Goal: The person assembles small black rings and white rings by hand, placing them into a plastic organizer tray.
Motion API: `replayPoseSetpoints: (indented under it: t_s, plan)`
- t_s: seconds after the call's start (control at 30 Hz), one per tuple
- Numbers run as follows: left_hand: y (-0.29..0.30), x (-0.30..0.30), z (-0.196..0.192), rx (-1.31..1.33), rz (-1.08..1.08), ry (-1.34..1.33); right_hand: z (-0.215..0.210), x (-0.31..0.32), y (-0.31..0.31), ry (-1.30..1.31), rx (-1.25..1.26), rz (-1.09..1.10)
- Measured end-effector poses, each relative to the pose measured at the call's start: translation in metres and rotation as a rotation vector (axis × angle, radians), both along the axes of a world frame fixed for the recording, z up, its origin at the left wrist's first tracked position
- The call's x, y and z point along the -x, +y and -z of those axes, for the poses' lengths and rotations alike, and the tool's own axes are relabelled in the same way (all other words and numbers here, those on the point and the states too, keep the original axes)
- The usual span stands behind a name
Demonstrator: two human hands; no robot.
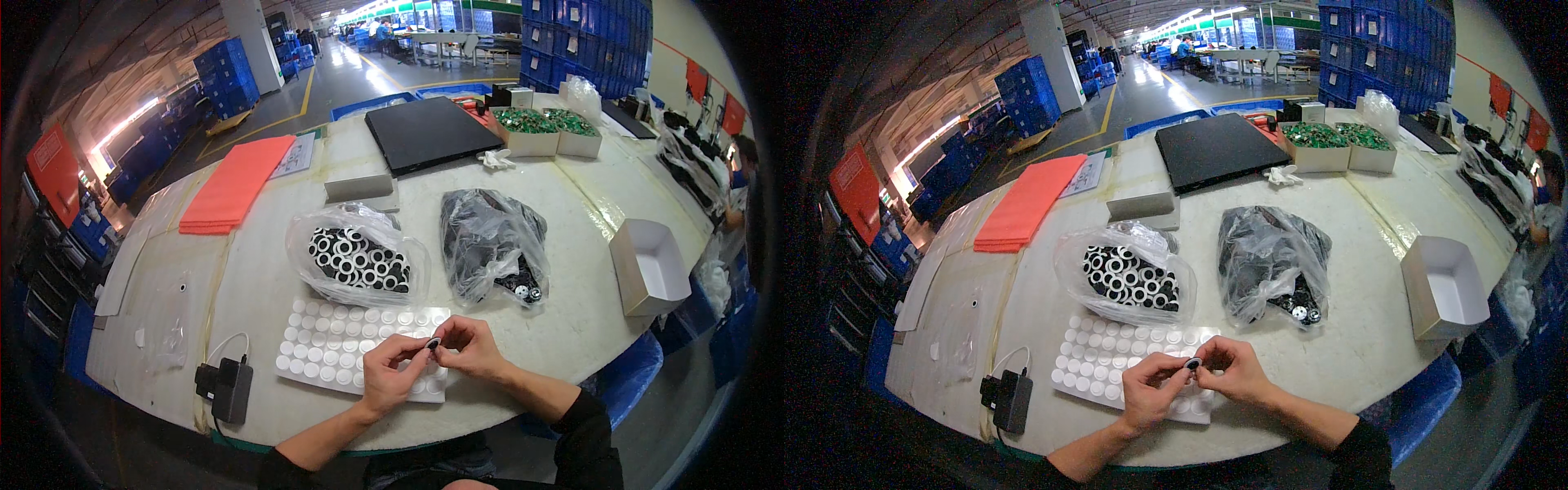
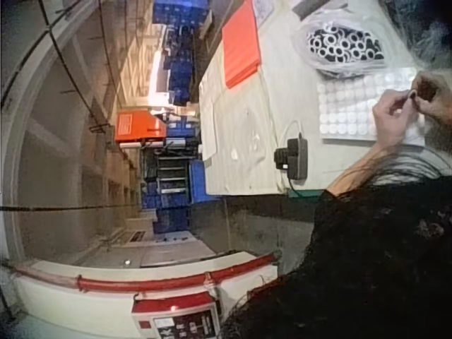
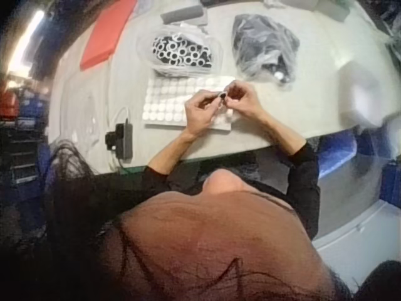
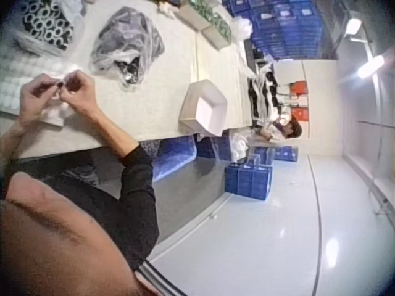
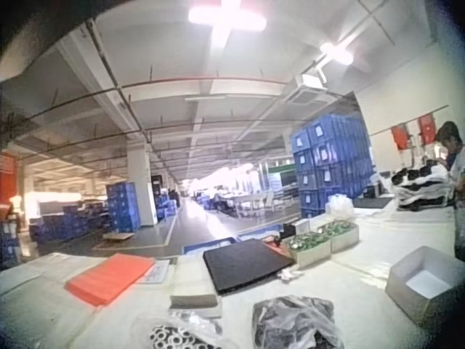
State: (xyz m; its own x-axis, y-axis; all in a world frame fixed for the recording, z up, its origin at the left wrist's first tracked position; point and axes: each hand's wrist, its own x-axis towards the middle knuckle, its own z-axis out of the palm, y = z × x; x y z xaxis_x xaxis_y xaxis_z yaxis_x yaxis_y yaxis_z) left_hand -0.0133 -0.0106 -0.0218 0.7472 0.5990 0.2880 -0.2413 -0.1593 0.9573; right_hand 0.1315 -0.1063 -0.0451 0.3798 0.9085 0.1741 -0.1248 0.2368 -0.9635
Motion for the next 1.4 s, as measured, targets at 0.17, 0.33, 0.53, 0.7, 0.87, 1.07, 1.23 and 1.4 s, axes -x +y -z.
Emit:
replayPoseSetpoints:
  t_s: [0.17,0.33,0.53,0.7,0.87,1.07,1.23,1.4]
  plan:
    - [0.003,0.005,-0.008,0.168,0.019,0.123,-0.012,-0.008,-0.004,0.032,0.102,-0.076]
    - [0.027,0.006,-0.012,0.034,0.251,0.273,-0.012,-0.013,-0.008,-0.367,0.145,-0.013]
    - [0.020,0.006,-0.011,-0.076,0.155,0.185,-0.015,-0.008,-0.005,-0.096,0.150,-0.060]
    - [0.004,-0.004,0.002,0.062,0.009,0.057,-0.009,0.004,-0.002,-0.053,0.105,0.117]
    - [0.012,-0.003,-0.005,-0.241,0.082,0.138,-0.009,-0.016,-0.004,-0.394,0.169,0.006]
    - [0.015,-0.005,0.002,-0.112,0.131,0.140,-0.015,-0.011,0.001,-0.287,0.302,-0.012]
    - [0.020,-0.002,0.002,0.199,0.153,0.208,-0.011,-0.015,0.001,-0.299,0.168,-0.097]
    - [0.019,-0.003,0.005,0.199,0.143,0.180,-0.005,-0.016,-0.001,-0.484,0.068,0.021]
